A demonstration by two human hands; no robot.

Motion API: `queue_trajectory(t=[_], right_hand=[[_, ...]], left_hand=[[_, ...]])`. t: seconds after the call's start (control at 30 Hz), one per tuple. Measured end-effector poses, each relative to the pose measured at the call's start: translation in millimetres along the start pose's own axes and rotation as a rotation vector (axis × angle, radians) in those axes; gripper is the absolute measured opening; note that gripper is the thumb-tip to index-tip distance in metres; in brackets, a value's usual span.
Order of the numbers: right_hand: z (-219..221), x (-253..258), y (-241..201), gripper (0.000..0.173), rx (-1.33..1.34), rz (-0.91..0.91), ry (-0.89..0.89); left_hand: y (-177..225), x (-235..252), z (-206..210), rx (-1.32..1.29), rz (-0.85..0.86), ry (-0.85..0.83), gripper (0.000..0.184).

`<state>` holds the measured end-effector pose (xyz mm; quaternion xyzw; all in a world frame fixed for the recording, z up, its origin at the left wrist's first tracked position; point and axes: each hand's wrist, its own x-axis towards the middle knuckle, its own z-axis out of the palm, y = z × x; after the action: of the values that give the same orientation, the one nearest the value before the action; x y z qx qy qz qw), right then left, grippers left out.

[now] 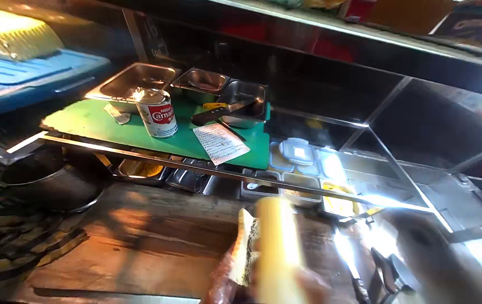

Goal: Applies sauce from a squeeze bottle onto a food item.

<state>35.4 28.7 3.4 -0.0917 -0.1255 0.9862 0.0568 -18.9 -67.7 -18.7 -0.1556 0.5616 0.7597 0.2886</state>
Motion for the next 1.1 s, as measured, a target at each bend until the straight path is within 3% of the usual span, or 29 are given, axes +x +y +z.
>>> queue_trajectory(t=[0.1,0.17,0.3,0.4,0.53,0.7,0.87,1.0,1.1], right_hand=[[54,-25,-83,0.066,-0.665,-0.501,-0.081],[71,-22,-109,0.064,-0.829,-0.752,-0.107],[0,6,-66,0.063,-0.885,-0.962,0.115],[-49,43,-29,0.06,-0.911,-0.978,0.341],[-69,99,-40,0.07,-0.917,-0.973,0.452],[-52,45,-24,0.044,-0.876,-0.727,0.344],[-51,94,-50,0.06,-0.86,-0.917,0.392],[-33,45,-33,0.037,-0.842,-0.738,0.28],[-36,62,-37,0.045,-0.863,-0.79,0.324]], left_hand=[[-65,78,-66,-0.414,-0.045,-0.274,0.073],[-68,108,-73,-0.573,-0.159,-0.364,0.085],[-71,140,-73,-0.7,-0.147,-0.453,0.091],[-82,157,-74,-0.76,-0.121,-0.418,0.088],[-89,162,-76,-0.719,-0.115,-0.356,0.085],[-89,164,-82,-0.752,-0.176,-0.381,0.087],[-80,161,-80,-0.681,-0.181,-0.335,0.085],[-83,162,-83,-0.692,-0.176,-0.334,0.083],[-75,161,-80,-0.653,-0.2,-0.249,0.079]])
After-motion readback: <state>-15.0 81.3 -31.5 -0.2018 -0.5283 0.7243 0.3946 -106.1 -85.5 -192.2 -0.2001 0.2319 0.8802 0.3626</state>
